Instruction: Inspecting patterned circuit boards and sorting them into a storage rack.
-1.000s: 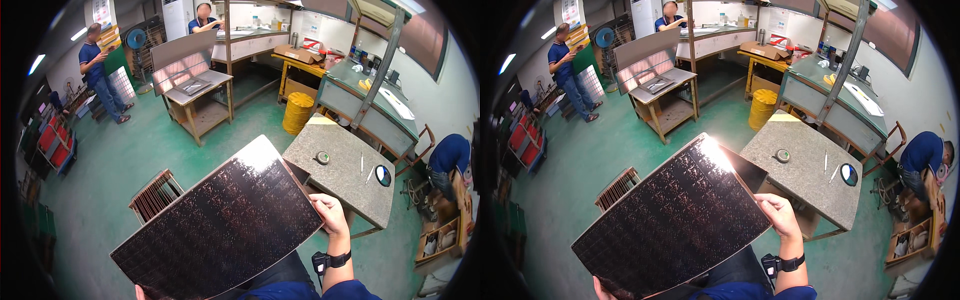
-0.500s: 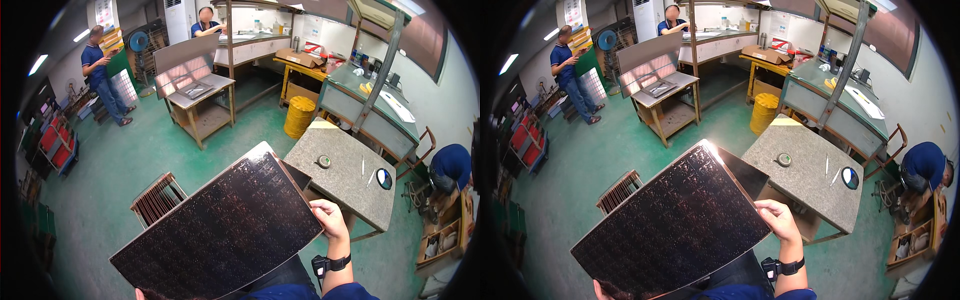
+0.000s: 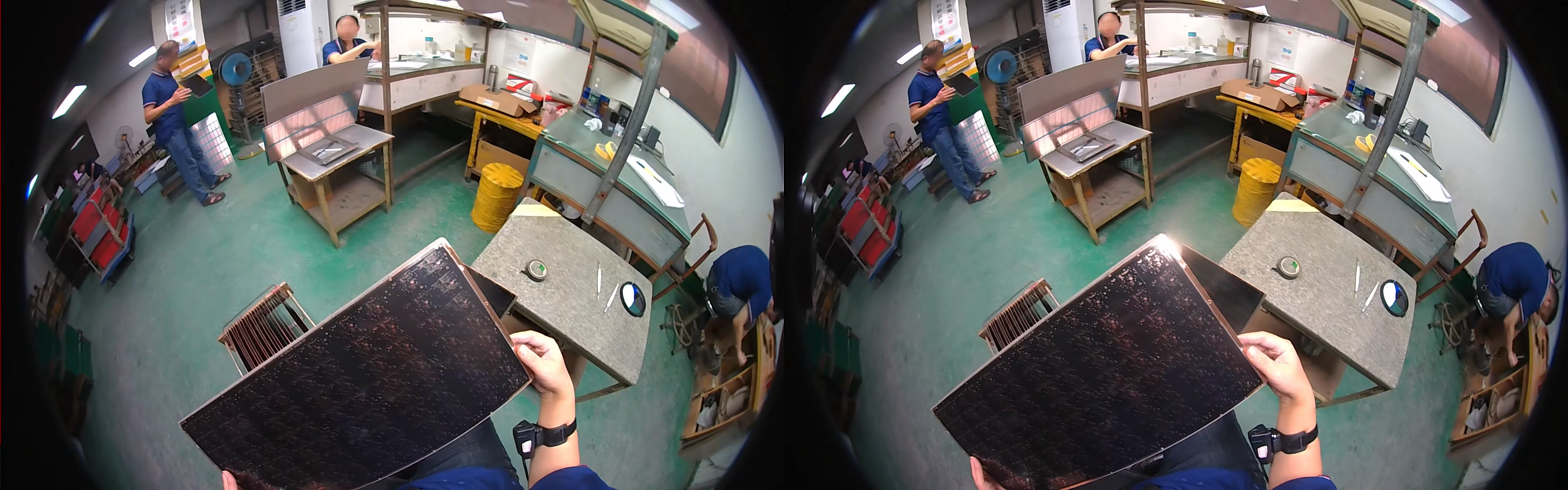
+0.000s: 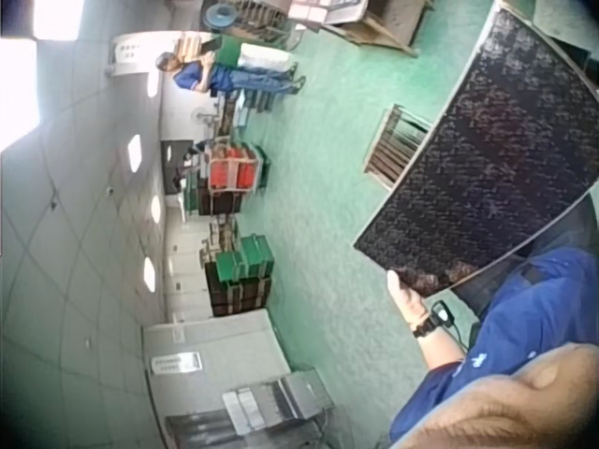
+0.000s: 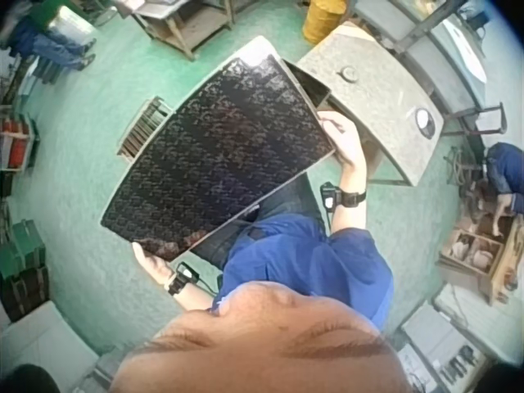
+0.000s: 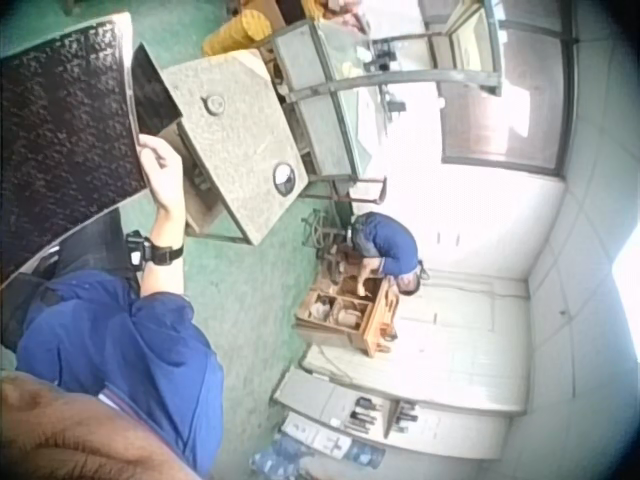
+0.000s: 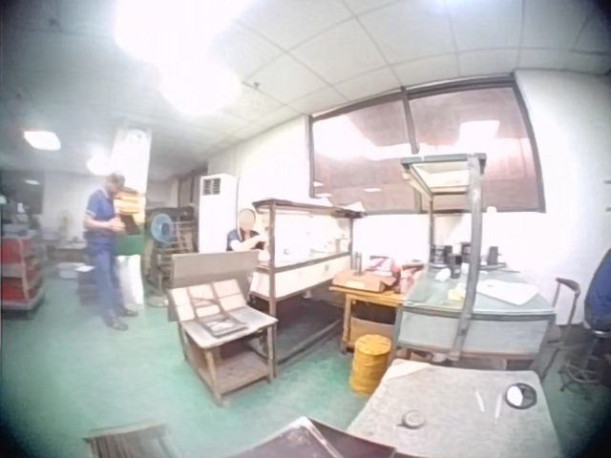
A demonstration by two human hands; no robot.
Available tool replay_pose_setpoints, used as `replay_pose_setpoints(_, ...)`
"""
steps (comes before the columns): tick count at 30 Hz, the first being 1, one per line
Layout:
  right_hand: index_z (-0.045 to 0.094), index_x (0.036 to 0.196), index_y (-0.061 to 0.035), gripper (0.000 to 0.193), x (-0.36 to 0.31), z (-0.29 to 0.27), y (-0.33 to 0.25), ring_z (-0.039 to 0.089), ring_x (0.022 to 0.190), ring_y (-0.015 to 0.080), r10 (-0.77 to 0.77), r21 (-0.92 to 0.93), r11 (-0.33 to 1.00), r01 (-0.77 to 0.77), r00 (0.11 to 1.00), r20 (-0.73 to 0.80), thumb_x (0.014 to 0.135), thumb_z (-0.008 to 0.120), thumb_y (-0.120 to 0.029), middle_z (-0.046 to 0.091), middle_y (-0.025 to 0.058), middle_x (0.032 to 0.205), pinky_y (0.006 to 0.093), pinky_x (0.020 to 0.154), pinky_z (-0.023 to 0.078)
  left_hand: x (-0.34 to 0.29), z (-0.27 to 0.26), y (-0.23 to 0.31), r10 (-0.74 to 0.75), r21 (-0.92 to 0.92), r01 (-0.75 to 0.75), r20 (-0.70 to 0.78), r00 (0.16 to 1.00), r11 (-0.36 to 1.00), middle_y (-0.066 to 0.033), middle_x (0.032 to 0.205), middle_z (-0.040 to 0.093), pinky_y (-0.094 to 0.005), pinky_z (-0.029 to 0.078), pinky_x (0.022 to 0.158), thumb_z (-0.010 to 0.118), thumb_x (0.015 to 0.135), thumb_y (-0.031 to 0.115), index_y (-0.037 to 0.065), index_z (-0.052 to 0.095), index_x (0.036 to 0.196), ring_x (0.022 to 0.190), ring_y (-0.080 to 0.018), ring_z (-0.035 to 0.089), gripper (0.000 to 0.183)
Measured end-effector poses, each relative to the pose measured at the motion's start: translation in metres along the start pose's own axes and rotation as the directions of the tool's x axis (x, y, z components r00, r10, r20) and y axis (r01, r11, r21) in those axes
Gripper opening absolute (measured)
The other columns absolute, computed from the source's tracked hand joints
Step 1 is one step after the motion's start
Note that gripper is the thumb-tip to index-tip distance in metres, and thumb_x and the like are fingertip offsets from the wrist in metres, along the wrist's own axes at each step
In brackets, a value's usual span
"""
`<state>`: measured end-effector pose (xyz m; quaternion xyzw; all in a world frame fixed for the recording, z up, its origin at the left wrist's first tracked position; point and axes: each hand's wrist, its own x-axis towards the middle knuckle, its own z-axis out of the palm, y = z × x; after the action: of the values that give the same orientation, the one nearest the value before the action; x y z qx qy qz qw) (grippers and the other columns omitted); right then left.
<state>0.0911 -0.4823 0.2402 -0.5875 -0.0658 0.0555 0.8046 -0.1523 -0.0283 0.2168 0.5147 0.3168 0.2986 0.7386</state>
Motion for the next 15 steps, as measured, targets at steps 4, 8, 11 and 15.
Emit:
replay_pose_setpoints(4,0.059,0.107,0.0024,0.027,0.002,0.004,0.005,0.058,0.082,0.0086,-0.014,-0.002,1.000,0.014,1.000,-0.008,0.086,0.062,-0.014,0.064,0.0054,0.093,0.0211,0.072,0.047,-0.003,0.009,0.009,0.078,-0.004,-0.078,-0.010,0.997,0.997,-0.0033,0.106,0.056,-0.0312,0.037,0.090,0.051,0.091,0.030,0.002,0.057,0.109,0.100,-0.0148,0.048,0.034)
replay_pose_setpoints(8,0.059,0.107,-0.0009,0.026,0.006,-0.004,0.011,0.056,0.078,0.0063,-0.044,-0.046,0.998,0.043,0.999,-0.017,0.084,0.064,-0.013,0.063,0.0029,0.092,0.0195,0.069,0.045,0.007,0.003,0.013,0.209,0.058,-0.206,-0.063,0.976,0.977,-0.0048,0.107,0.056,-0.0319,0.036,0.092,0.050,0.092,0.029,0.001,0.056,0.109,0.101,-0.0164,0.049,0.033)
replay_pose_setpoints(11,0.058,0.098,-0.0032,0.015,0.012,-0.006,0.014,0.052,0.076,0.0052,-0.136,0.004,0.991,0.136,0.987,-0.091,0.084,0.063,-0.009,0.060,-0.0005,0.088,0.0190,0.070,0.042,0.027,-0.021,0.011,0.260,-0.140,-0.227,0.299,0.918,0.964,-0.0123,0.119,0.049,-0.0350,0.036,0.097,0.046,0.094,0.020,-0.002,0.046,0.120,0.109,-0.0217,0.046,0.034)
replay_pose_setpoints(15,0.053,0.090,-0.0053,0.012,0.028,0.028,0.017,0.050,0.093,0.0165,-0.320,0.227,0.911,0.344,0.938,-0.134,0.083,0.061,-0.012,0.057,0.0079,0.102,0.0286,0.085,0.039,0.091,-0.089,-0.025,0.668,-0.194,-0.646,0.341,0.661,0.738,-0.0194,0.114,0.053,-0.0344,0.050,0.081,0.049,0.089,0.007,0.004,0.047,0.088,0.094,-0.0245,0.058,0.004)
